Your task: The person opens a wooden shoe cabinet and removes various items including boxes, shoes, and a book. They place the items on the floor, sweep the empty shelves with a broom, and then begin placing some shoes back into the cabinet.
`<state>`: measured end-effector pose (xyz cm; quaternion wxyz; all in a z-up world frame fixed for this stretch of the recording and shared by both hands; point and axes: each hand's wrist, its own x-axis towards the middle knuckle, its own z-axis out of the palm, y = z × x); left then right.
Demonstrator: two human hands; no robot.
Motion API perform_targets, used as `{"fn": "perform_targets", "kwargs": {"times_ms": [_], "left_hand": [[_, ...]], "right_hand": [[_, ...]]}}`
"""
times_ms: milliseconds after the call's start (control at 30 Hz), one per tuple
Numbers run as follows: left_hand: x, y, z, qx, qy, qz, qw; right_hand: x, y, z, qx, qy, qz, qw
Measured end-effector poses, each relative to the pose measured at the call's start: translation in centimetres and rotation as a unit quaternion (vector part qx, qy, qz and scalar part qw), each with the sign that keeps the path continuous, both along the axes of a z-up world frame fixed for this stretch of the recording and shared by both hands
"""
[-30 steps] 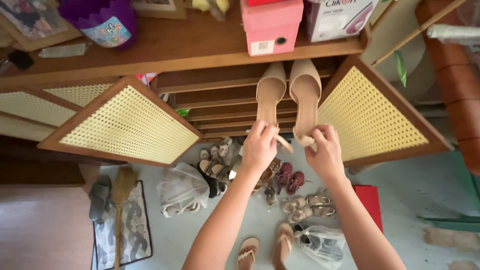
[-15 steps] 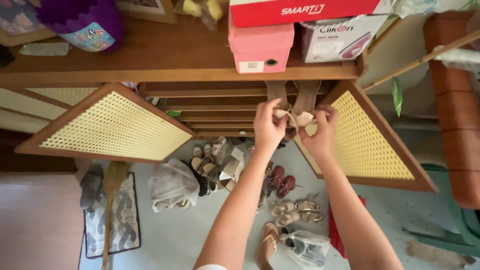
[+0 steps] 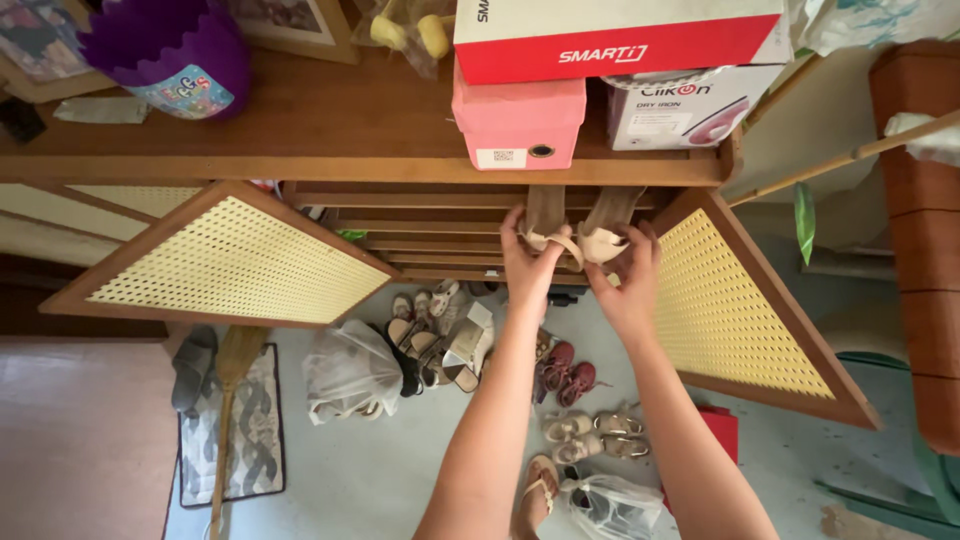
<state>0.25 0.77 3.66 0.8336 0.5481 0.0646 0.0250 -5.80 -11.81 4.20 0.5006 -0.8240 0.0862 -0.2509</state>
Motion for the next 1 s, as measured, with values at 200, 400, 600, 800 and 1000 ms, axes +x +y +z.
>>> {"fn": "perform_targets", "kwargs": {"times_ms": [200, 400, 600, 800, 1000], "left_hand": [[0.4, 0.5, 2.1, 0.008, 0.142, -0.082, 0.986], [1.4, -1.9, -1.6, 0.069, 0.036, -0.017, 0.997], [3.2, -3.5, -0.6, 0.057, -0.015, 0.005, 0.998], [5.1, -4.2, 0.8, 0.365, -0.039, 0.047, 0.929], [7.7, -5.1, -1.2, 0.472, -0.075, 0.07, 0.876]], "right_hand": [[0.0, -0.1, 0.0, 0.024, 0.012, 0.053, 0.998], [0.6, 0.1, 0.6, 0.053, 0.035, 0.012, 0.998], [3.0, -2.9, 2.6, 0.105, 0.003, 0.063, 0.992], [6.0, -3.5, 3.3, -0.086, -0.057, 0.0, 0.995], [9.2, -4.2, 0.3, -0.074, 0.047, -0.024, 0.996]]}}
